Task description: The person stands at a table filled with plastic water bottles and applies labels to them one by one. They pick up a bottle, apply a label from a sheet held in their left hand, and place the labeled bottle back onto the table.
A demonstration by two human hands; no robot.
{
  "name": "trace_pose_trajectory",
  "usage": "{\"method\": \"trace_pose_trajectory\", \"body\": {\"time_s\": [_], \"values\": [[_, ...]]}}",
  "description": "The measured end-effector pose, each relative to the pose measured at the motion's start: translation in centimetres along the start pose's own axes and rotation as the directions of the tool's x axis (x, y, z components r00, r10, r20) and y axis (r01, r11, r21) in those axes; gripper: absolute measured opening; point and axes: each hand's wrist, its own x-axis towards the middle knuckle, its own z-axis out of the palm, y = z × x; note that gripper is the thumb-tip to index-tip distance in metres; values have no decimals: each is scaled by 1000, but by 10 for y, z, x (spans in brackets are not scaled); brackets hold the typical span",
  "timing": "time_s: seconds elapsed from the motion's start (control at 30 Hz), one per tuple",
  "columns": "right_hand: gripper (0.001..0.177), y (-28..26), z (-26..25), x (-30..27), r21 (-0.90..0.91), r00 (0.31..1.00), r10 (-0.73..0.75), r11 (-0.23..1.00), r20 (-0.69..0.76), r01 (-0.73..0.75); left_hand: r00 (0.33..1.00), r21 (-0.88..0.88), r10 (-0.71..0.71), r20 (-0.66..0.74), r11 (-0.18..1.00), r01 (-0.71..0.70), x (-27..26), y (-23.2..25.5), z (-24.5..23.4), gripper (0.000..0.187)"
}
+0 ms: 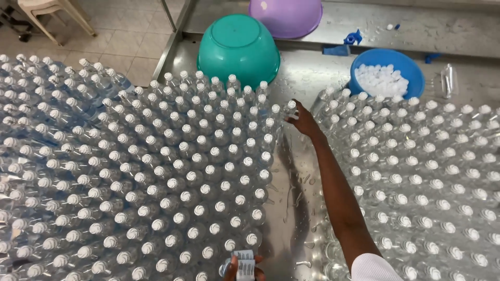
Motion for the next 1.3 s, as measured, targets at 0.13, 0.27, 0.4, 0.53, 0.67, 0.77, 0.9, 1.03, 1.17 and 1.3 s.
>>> {"method": "trace_pose_trajectory", "body": {"time_s": [0.13,0.27,0.4,0.53,0.67,0.77,0.9,1.03,1.17,1.3], "values": [[58,26,14,51,2,974,-189,982,-123,191,999,-3,31,-24,1000,-31,-2,-3,-1,90],[29,15,8,75,89,977,-172,979,-129,184,988,66,126,-91,991,-120,-16,3,10,95],[39,29,4,77,-22,990,-136,991,-43,135,989,29,146,-9,989,-146,-9,14,-14,100],[41,35,-23,11,-491,770,-344,870,-537,45,992,78,126,-5,989,-125,-17,10,-14,96],[55,83,-51,-17,-678,692,-244,569,-680,-466,993,77,109,-50,992,-105,-31,7,28,92],[66,61,-52,-28,-743,804,-144,503,-577,-442,996,119,82,-29,990,-78,-27,-1,12,93],[60,69,-52,-19,-558,867,46,748,-497,-359,993,89,104,-53,991,-99,-48,0,49,90],[16,231,-102,5,-783,810,-368,598,-456,-169,976,139,212,-56,969,-203,-68,-4,77,88],[35,210,-54,20,-888,866,-405,451,-293,-90,951,222,304,-49,932,-286,-103,-3,123,75],[59,173,-40,-24,-953,974,-142,272,-179,-135,935,114,335,111,931,-347,-142,-8,142,63]]}}
